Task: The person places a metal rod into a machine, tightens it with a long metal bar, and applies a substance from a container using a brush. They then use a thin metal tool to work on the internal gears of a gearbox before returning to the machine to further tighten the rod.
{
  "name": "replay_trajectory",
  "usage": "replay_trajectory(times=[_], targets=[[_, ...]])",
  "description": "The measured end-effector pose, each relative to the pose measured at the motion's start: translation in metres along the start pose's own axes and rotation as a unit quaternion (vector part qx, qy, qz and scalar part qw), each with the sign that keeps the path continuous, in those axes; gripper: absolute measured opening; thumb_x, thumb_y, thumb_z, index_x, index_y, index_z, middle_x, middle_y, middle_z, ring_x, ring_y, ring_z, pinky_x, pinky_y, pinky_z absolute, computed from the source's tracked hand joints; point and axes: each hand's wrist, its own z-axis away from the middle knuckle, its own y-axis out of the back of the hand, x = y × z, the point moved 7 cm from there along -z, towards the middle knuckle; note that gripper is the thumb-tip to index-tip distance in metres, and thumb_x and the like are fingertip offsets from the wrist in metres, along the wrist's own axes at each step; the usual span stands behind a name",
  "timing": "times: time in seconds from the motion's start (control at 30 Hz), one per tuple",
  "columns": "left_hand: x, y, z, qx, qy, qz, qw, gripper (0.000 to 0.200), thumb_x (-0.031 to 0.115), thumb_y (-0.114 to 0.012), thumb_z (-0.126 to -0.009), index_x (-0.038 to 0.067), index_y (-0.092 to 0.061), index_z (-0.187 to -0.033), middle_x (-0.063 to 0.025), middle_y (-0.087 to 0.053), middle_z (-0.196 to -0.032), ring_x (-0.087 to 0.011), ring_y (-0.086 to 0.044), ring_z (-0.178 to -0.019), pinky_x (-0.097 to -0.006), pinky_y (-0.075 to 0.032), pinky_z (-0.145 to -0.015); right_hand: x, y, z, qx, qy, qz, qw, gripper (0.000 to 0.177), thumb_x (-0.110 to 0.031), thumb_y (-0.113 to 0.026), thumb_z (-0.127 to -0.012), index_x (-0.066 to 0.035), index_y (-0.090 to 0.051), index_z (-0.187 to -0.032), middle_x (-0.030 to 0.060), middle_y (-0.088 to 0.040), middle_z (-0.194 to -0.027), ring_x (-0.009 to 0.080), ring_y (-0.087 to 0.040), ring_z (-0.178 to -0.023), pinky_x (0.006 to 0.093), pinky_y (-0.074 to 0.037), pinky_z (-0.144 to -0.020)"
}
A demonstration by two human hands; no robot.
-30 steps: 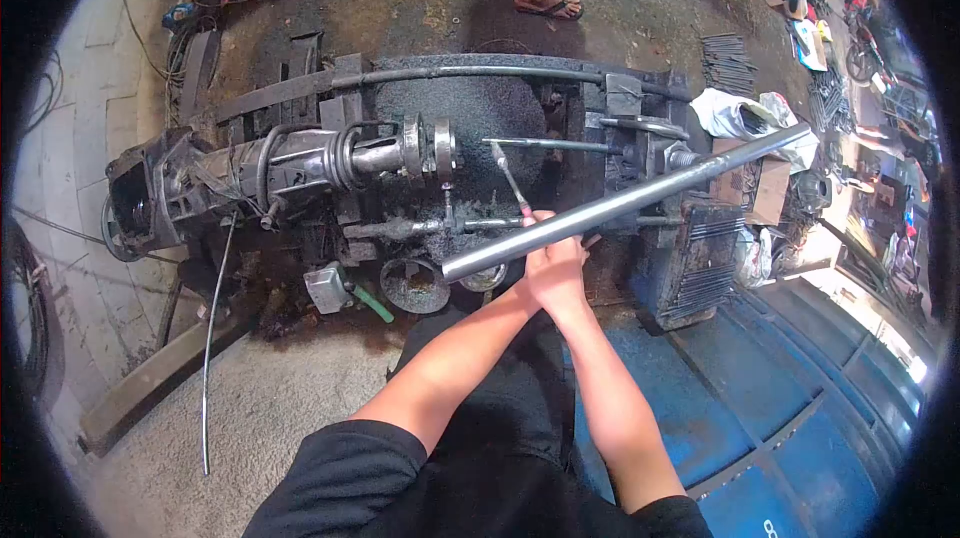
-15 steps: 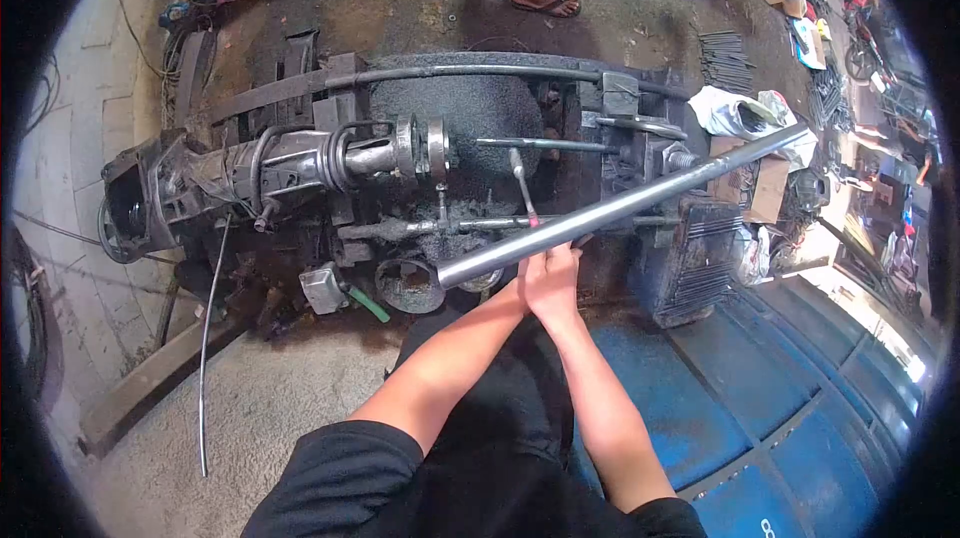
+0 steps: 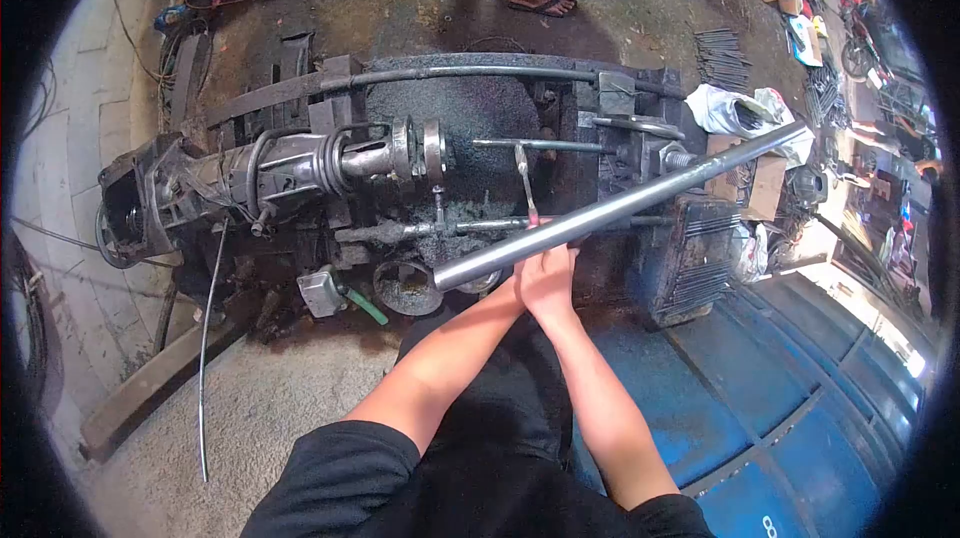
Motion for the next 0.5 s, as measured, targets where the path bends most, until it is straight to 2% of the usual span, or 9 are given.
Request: replay_trajectory(times=[0.1,0.2,0.3,0.4,0.47,0.5], targets=[[-0.004,0.002,0.0,0.004,-0.003,0.012,1.0,0.024,0.026,-0.048,-0.098,0.007,-0.056,-0.11,-0.0037,-0.055,-0.097,-0.0141,-0.053,-0.098,-0.0292,-0.045,-0.087,0.004,-0.001,0.004,0.02,0.003,-0.02,1.0,0.028,-0.019,-0.045,-0.097,-0.009,-0.059,-0.119,0.0212,-0.062,-0.111,0.0456,-0.048,-0.115,0.0676,-0.028,-0.095],[-0.002,0.002,0.004,0.01,-0.011,0.026,1.0,0.024,0.026,-0.048,-0.098,0.007,-0.057,-0.11,-0.0036,-0.055,-0.097,-0.014,-0.053,-0.098,-0.0292,-0.045,-0.087,0.003,0.0,-0.001,0.0,-0.048,-0.042,0.998,0.026,-0.018,-0.046,-0.097,-0.007,-0.06,-0.116,0.0222,-0.062,-0.11,0.0449,-0.05,-0.113,0.066,-0.03,-0.094],[-0.002,-0.003,0.006,0.018,-0.014,0.038,0.999,0.024,0.026,-0.048,-0.098,0.007,-0.057,-0.11,-0.0035,-0.055,-0.097,-0.014,-0.053,-0.098,-0.0292,-0.045,-0.087,0.0,0.0,0.001,-0.022,-0.044,-0.01,0.999,0.026,-0.018,-0.047,-0.096,-0.007,-0.06,-0.116,0.0219,-0.063,-0.107,0.0431,-0.054,-0.109,0.0636,-0.032,-0.093],[-0.004,-0.003,0.005,0.023,-0.015,0.051,0.998,0.023,0.026,-0.048,-0.098,0.007,-0.057,-0.109,-0.0035,-0.055,-0.097,-0.014,-0.053,-0.098,-0.0292,-0.045,-0.087,-0.003,0.001,0.006,0.027,-0.01,-0.014,1.0,0.026,-0.02,-0.047,-0.096,-0.007,-0.06,-0.114,0.022,-0.062,-0.109,0.0435,-0.053,-0.11,0.0641,-0.031,-0.095],[-0.008,0.005,-0.001,0.025,-0.018,0.061,0.998,0.023,0.025,-0.048,-0.098,0.007,-0.057,-0.109,-0.0034,-0.055,-0.097,-0.014,-0.053,-0.097,-0.0292,-0.045,-0.087,-0.018,0.01,-0.004,0.093,0.055,-0.003,0.994,0.023,-0.021,-0.049,-0.099,0.0,-0.058,-0.1,0.0152,-0.059,-0.071,0.0326,-0.063,-0.068,0.0393,-0.048,-0.064],[-0.011,0.011,-0.007,0.026,-0.02,0.065,0.997,0.023,0.025,-0.048,-0.098,0.007,-0.057,-0.109,-0.0034,-0.055,-0.097,-0.014,-0.053,-0.097,-0.0292,-0.045,-0.087,-0.021,0.01,-0.006,0.092,0.055,-0.002,0.994,0.023,-0.021,-0.049,-0.099,0.0,-0.058,-0.1,0.0152,-0.059,-0.071,0.0326,-0.063,-0.068,0.0393,-0.048,-0.064]])
